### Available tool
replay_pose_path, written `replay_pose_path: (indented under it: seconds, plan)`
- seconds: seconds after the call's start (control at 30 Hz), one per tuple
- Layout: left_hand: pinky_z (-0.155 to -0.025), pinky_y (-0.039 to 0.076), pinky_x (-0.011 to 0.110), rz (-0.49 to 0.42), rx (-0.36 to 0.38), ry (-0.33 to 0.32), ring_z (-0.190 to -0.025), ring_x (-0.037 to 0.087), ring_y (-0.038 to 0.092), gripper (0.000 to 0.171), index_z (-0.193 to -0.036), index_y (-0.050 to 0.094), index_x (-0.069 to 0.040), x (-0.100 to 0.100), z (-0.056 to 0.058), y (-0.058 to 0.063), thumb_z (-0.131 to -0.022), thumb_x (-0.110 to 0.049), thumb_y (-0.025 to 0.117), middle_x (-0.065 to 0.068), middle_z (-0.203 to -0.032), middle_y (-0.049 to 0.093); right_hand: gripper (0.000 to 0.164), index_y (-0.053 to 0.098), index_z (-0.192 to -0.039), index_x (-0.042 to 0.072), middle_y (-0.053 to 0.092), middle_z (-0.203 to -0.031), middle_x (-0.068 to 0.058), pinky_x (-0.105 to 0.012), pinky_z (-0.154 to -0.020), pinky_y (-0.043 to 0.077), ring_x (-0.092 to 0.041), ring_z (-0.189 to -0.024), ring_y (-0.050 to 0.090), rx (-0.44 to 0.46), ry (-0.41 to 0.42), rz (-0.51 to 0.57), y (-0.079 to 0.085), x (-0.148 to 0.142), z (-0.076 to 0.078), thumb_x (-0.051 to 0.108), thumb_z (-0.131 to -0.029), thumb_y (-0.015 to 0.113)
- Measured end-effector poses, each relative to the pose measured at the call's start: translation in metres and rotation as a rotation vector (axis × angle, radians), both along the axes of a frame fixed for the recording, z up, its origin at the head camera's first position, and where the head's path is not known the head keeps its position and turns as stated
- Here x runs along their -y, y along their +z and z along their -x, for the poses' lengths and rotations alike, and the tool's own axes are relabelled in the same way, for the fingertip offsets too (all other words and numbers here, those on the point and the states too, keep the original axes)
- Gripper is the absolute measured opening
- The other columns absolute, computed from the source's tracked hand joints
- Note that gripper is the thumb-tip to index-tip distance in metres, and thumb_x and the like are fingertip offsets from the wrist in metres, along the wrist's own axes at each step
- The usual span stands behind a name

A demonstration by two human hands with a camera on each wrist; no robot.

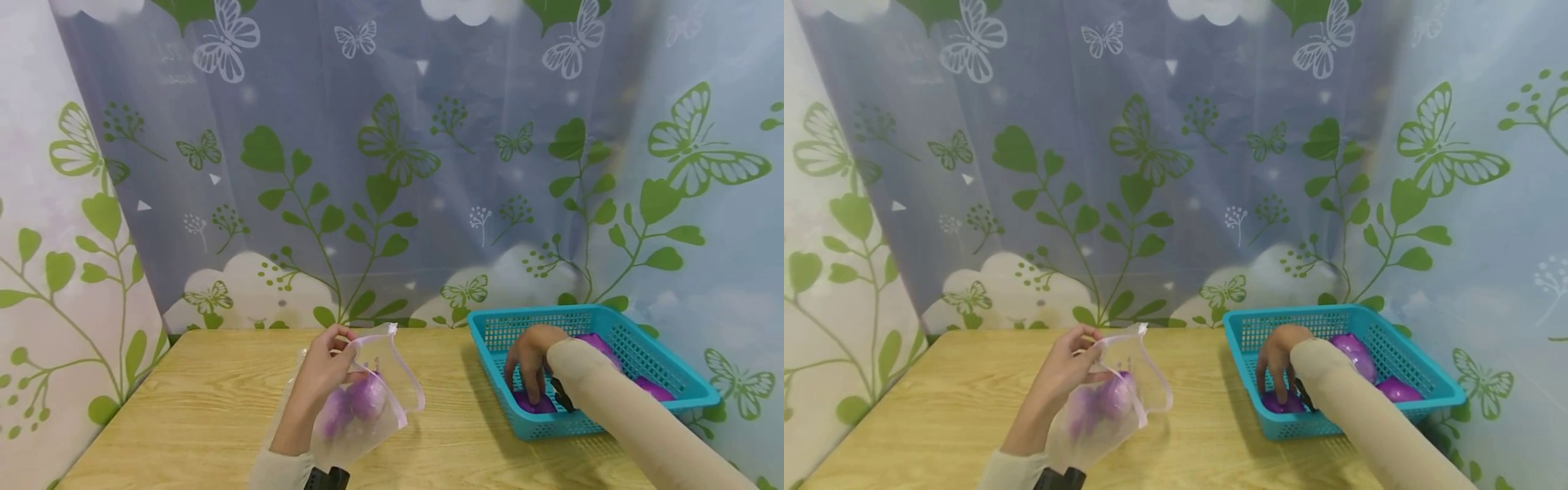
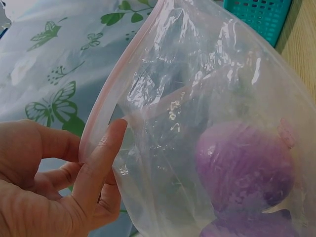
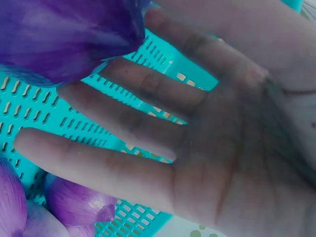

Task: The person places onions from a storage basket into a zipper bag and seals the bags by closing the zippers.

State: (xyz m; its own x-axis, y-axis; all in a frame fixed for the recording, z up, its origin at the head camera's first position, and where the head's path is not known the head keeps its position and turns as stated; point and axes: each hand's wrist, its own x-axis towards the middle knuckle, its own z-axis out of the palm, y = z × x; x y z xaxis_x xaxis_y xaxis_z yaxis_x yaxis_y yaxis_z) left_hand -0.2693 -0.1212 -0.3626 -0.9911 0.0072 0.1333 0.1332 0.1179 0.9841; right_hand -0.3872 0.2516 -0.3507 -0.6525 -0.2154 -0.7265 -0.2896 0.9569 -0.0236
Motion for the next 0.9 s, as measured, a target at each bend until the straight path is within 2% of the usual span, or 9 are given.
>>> replay_pose_path:
  seconds: [0.13, 0.23, 0.33, 0.53, 0.7, 0.9]
  plan:
    - [-0.071, 0.070, 0.034, 0.000, 0.000, -0.001, -0.077, 0.021, 0.058, 0.014, -0.115, 0.057, 0.000, 0.000, 0.000, 0.001, -0.102, -0.001, 0.055, 0.010, -0.100, 0.049, 0.042, 0.071, -0.112, 0.040, 0.074, -0.110, -0.002, -0.051, -0.096, 0.063, -0.021, -0.098, 0.076, 0.013, -0.001, -0.011, -0.002, 0.002, 0.001, 0.018, -0.081, 0.089]
    - [-0.071, 0.070, 0.034, 0.000, -0.003, -0.007, -0.077, 0.020, 0.057, 0.014, -0.116, 0.057, 0.000, -0.001, -0.001, 0.001, -0.102, -0.001, 0.055, 0.009, -0.099, 0.049, 0.040, 0.072, -0.110, 0.041, 0.072, -0.113, -0.003, -0.051, -0.095, 0.063, -0.023, -0.096, 0.076, 0.018, -0.025, -0.030, -0.002, 0.004, 0.002, 0.024, -0.079, 0.090]
    - [-0.072, 0.070, 0.034, 0.001, -0.008, -0.011, -0.077, 0.019, 0.056, 0.014, -0.116, 0.057, 0.001, 0.000, -0.001, 0.001, -0.102, -0.001, 0.055, 0.009, -0.099, 0.048, 0.035, 0.073, -0.107, 0.040, 0.073, -0.110, -0.003, -0.048, -0.094, 0.064, -0.025, -0.096, 0.075, 0.031, -0.046, -0.035, 0.001, 0.005, 0.001, 0.029, -0.079, 0.090]
    - [-0.072, 0.070, 0.034, 0.004, -0.012, -0.007, -0.078, 0.020, 0.057, 0.014, -0.116, 0.057, 0.001, 0.000, -0.001, 0.002, -0.102, -0.002, 0.055, 0.010, -0.100, 0.049, 0.023, 0.077, -0.100, 0.036, 0.075, -0.101, 0.001, -0.045, -0.094, 0.064, -0.020, -0.095, 0.075, 0.004, -0.071, -0.006, 0.008, 0.006, 0.000, 0.023, -0.083, 0.085]
    - [-0.071, 0.069, 0.033, 0.006, -0.006, -0.001, -0.078, 0.022, 0.059, 0.015, -0.116, 0.057, 0.000, 0.001, 0.000, 0.001, -0.101, -0.002, 0.055, 0.010, -0.102, 0.049, 0.029, 0.075, -0.104, 0.036, 0.075, -0.105, -0.003, -0.051, -0.100, 0.061, -0.024, -0.096, 0.076, 0.034, -0.061, 0.008, 0.006, 0.005, 0.000, 0.019, -0.083, 0.085]
    - [-0.071, 0.069, 0.033, 0.007, 0.001, 0.002, -0.079, 0.020, 0.057, 0.015, -0.117, 0.057, 0.000, 0.000, 0.000, 0.000, -0.102, -0.003, 0.055, 0.009, -0.100, 0.049, 0.039, 0.069, -0.116, 0.035, 0.076, -0.109, -0.005, -0.053, -0.103, 0.060, -0.025, -0.101, 0.076, 0.115, -0.046, -0.048, 0.000, 0.009, 0.000, 0.017, -0.084, 0.084]
